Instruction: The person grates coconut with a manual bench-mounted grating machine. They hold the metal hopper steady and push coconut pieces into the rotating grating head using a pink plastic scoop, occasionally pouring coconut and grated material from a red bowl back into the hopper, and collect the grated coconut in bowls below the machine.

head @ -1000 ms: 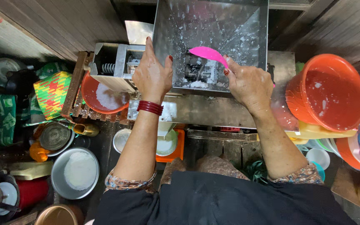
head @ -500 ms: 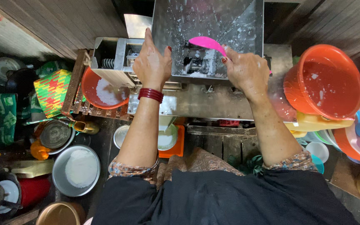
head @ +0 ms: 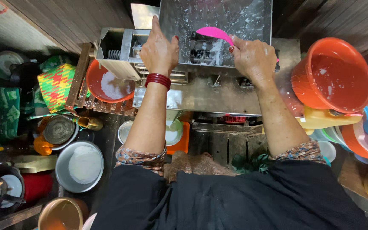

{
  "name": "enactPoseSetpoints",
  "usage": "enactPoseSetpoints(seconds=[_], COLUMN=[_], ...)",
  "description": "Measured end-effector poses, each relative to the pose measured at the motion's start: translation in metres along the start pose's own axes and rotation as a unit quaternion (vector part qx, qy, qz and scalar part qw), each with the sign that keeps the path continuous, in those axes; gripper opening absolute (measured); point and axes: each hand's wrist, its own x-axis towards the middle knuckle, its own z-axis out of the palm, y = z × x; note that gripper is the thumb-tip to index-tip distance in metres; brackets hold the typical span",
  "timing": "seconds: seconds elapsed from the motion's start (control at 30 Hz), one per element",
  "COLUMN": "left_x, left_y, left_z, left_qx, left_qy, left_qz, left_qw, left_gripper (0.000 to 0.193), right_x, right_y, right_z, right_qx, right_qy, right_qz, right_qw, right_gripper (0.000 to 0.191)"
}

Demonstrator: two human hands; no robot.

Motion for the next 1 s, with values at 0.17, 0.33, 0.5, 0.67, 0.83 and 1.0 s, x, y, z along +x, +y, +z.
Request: enactPoseSetpoints(seconds=[0.17,0.33,0.5,0.67,0.83,1.0], left_x=[-0.001,-0.001,0.001,0.001,0.001,0.002], left_y=[-0.003,-0.005,-0.008,-0.01,-0.012,-0.011], left_z=[0.001,0.004,0.01,0.016,0.017,0.017], left_qx=[-0.001,0.008,0.014,0.027,0.032,0.031], left_qy=[-0.002,-0.008,0.004,0.003,0.012,0.008], left_qz=[0.003,0.005,0.019,0.017,0.026,0.022], left_qw=[1.0,1.0,1.0,0.999,0.999,0.999], left_gripper=[0.082,0.084,0.083,0.085,0.086,0.086], right_x=[0.0,-0.001,-0.001,-0.003,-0.002,-0.002], right_y=[0.0,0.002,0.005,0.008,0.01,0.011], right_z=[0.001,0.003,0.006,0.01,0.013,0.01], right_qx=[0.005,0.007,0.004,0.007,0.003,-0.003], right_qy=[-0.009,0.01,-0.004,0.017,0.035,0.02], right_qz=[0.016,0.003,0.014,-0.004,-0.004,-0.008], right_qw=[1.0,1.0,1.0,1.0,0.999,1.0], right_gripper=[0.026,0.027,0.026,0.025,0.026,0.026])
